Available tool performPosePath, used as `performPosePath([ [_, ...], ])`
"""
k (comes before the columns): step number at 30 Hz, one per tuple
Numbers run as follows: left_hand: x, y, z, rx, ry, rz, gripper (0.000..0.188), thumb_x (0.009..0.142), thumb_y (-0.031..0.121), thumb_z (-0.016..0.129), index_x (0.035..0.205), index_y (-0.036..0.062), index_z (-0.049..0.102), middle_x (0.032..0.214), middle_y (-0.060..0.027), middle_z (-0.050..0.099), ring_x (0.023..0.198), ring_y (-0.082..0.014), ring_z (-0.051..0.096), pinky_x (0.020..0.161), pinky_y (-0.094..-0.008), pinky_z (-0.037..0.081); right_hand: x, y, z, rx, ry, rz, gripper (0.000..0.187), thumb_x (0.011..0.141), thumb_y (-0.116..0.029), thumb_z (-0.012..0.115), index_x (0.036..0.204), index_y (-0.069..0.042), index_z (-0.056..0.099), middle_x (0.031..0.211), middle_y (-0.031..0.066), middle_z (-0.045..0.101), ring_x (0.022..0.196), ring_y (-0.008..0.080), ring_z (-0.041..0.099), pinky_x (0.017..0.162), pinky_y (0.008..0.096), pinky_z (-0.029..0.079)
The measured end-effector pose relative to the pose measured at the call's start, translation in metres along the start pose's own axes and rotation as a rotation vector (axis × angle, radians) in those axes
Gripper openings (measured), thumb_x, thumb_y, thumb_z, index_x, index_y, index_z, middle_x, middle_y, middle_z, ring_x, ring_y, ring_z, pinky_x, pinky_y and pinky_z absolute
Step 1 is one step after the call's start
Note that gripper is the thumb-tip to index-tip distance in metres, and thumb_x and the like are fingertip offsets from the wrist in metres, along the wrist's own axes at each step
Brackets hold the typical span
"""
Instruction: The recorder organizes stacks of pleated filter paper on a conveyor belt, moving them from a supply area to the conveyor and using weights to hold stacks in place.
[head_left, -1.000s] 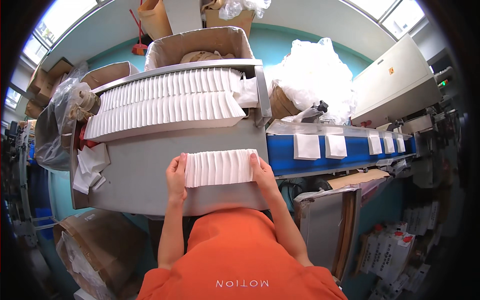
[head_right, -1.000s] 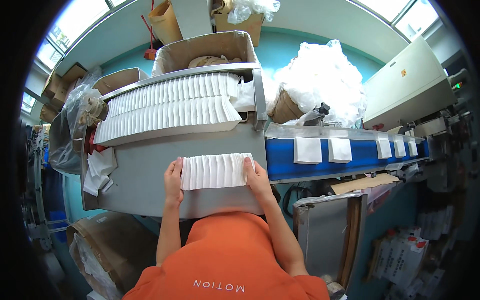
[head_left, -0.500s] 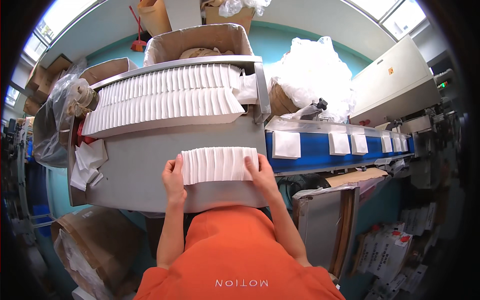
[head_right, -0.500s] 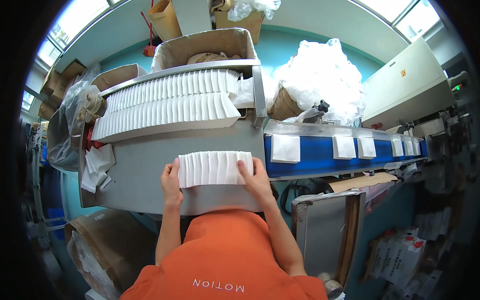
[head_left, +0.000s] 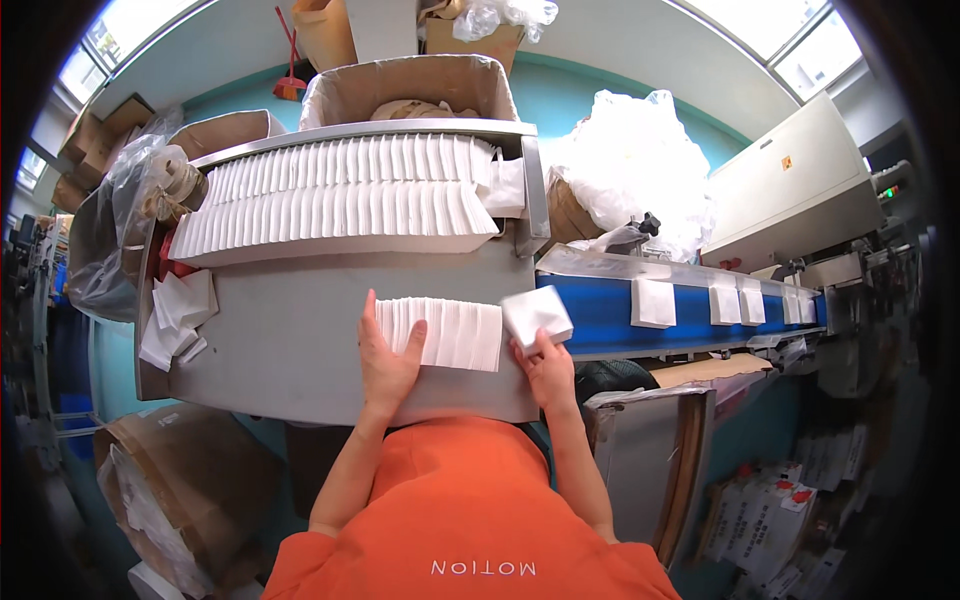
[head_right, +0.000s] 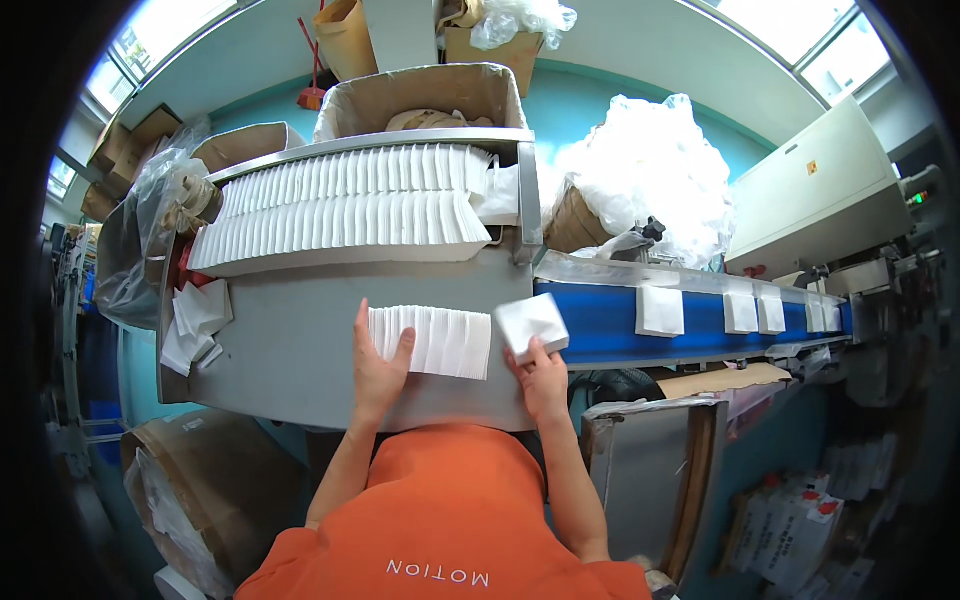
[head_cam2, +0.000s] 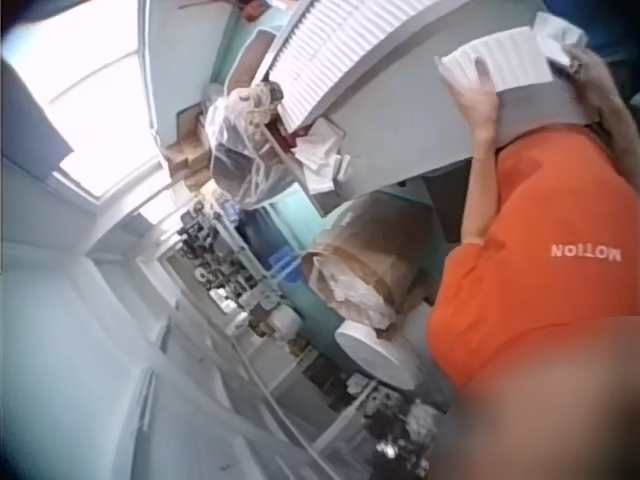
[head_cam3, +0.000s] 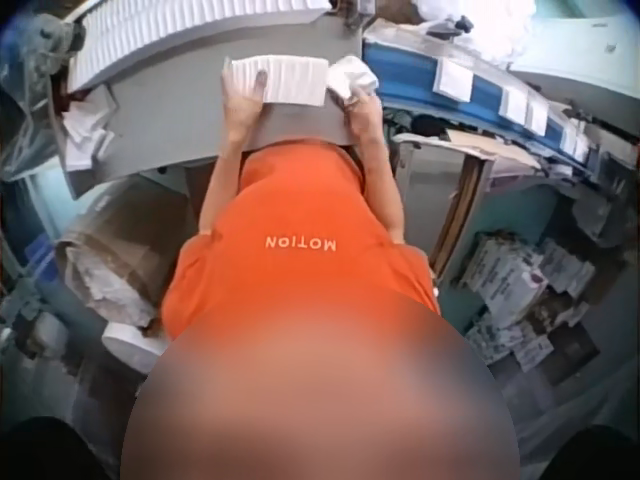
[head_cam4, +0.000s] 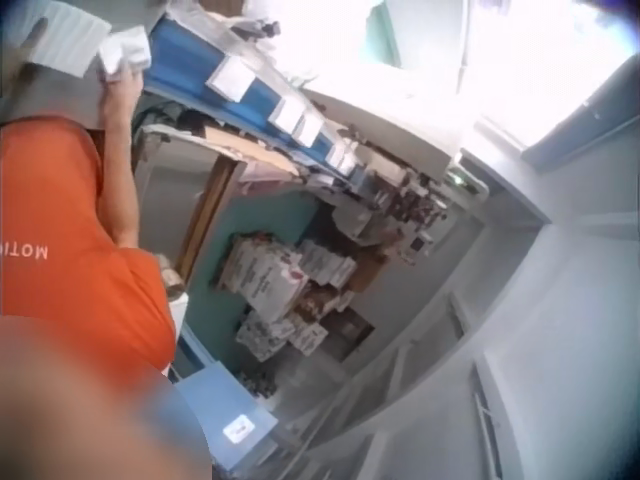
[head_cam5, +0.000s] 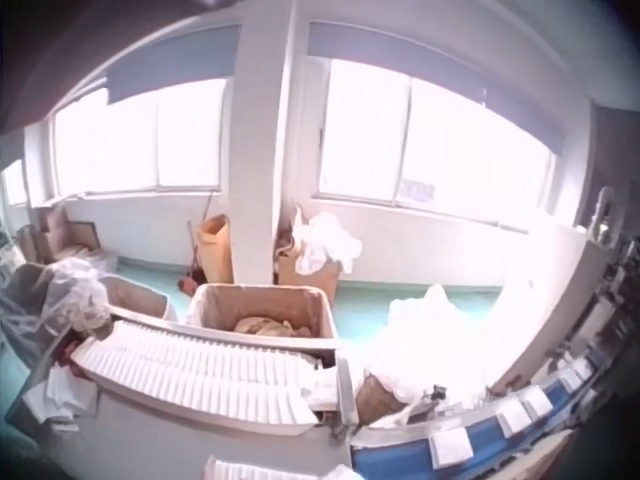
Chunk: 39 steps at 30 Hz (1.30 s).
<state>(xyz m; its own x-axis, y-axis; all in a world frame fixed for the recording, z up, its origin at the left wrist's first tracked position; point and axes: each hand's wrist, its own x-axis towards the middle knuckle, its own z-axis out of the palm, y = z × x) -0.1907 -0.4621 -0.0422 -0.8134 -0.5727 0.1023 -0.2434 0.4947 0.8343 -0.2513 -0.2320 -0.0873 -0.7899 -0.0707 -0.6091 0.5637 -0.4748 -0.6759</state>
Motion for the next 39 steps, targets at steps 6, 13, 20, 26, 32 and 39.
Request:
performPosePath([
  [6,-0.013,0.011,0.024,0.155,-0.209,0.17,0.094,0.081,0.044,0.074,0.148,0.0002,0.025,0.14,-0.0262,0.037,0.128,-0.0415,0.041,0.105,-0.0459,0.037,-0.013,0.01,0.051,-1.05,-0.083,-0.53,0.05,0.098,-0.045,0.055,0.117,0.001,0.055,0.109,0.0124,0.063,0.103,0.0228,0.059,0.088,0.0349,0.047],
  [13,-0.005,0.004,0.014,0.207,-0.159,0.107,0.106,0.077,0.057,0.073,0.151,0.0032,0.019,0.144,-0.0261,0.033,0.129,-0.0423,0.04,0.104,-0.0502,0.036,-0.008,0.001,0.021,-0.038,-0.269,0.334,0.038,0.098,-0.021,0.054,0.13,-0.002,0.05,0.12,0.0094,0.061,0.099,0.0204,0.063,0.085,0.0339,0.053],
  [20,-0.01,0.01,0.019,0.205,-0.26,0.195,0.107,0.073,0.054,0.078,0.15,0.0041,0.024,0.149,-0.0247,0.025,0.131,-0.042,0.038,0.106,-0.049,0.036,0.007,-0.001,0.005,-0.009,-0.032,0.028,0.04,0.099,-0.032,0.056,0.121,0.001,0.05,0.106,0.0104,0.063,0.092,0.02,0.064,0.08,0.0292,0.053],
  [26,-0.017,0.023,0.032,0.183,-0.269,0.287,0.109,0.069,0.05,0.082,0.15,0.0053,0.025,0.15,-0.0252,0.023,0.131,-0.043,0.038,0.105,-0.0495,0.037,0.002,0.011,0.037,-0.787,-0.166,-0.364,0.037,0.099,-0.035,0.056,0.118,-0.004,0.058,0.114,0.0119,0.062,0.101,0.0209,0.06,0.088,0.0315,0.046],
  [32,-0.009,0.014,0.024,0.21,-0.226,0.263,0.108,0.069,0.047,0.083,0.15,0.0068,0.025,0.151,-0.0258,0.021,0.131,-0.0439,0.037,0.105,-0.0505,0.036,-0.007,0.002,0.011,-0.47,-0.29,0.261,0.033,0.097,-0.022,0.058,0.12,0.001,0.056,0.113,0.0108,0.062,0.097,0.0197,0.063,0.077,0.0319,0.053],
  [39,-0.01,0.011,0.033,-0.001,-0.329,0.284,0.099,0.072,0.042,0.081,0.148,0.0073,0.029,0.151,-0.0273,0.019,0.132,-0.0459,0.035,0.106,-0.0513,0.036,0.003,-0.005,0.015,-0.352,-0.086,-0.069,0.045,0.098,-0.04,0.057,0.119,0.0,0.055,0.107,0.0108,0.064,0.097,0.0174,0.062,0.083,0.0293,0.051],
])
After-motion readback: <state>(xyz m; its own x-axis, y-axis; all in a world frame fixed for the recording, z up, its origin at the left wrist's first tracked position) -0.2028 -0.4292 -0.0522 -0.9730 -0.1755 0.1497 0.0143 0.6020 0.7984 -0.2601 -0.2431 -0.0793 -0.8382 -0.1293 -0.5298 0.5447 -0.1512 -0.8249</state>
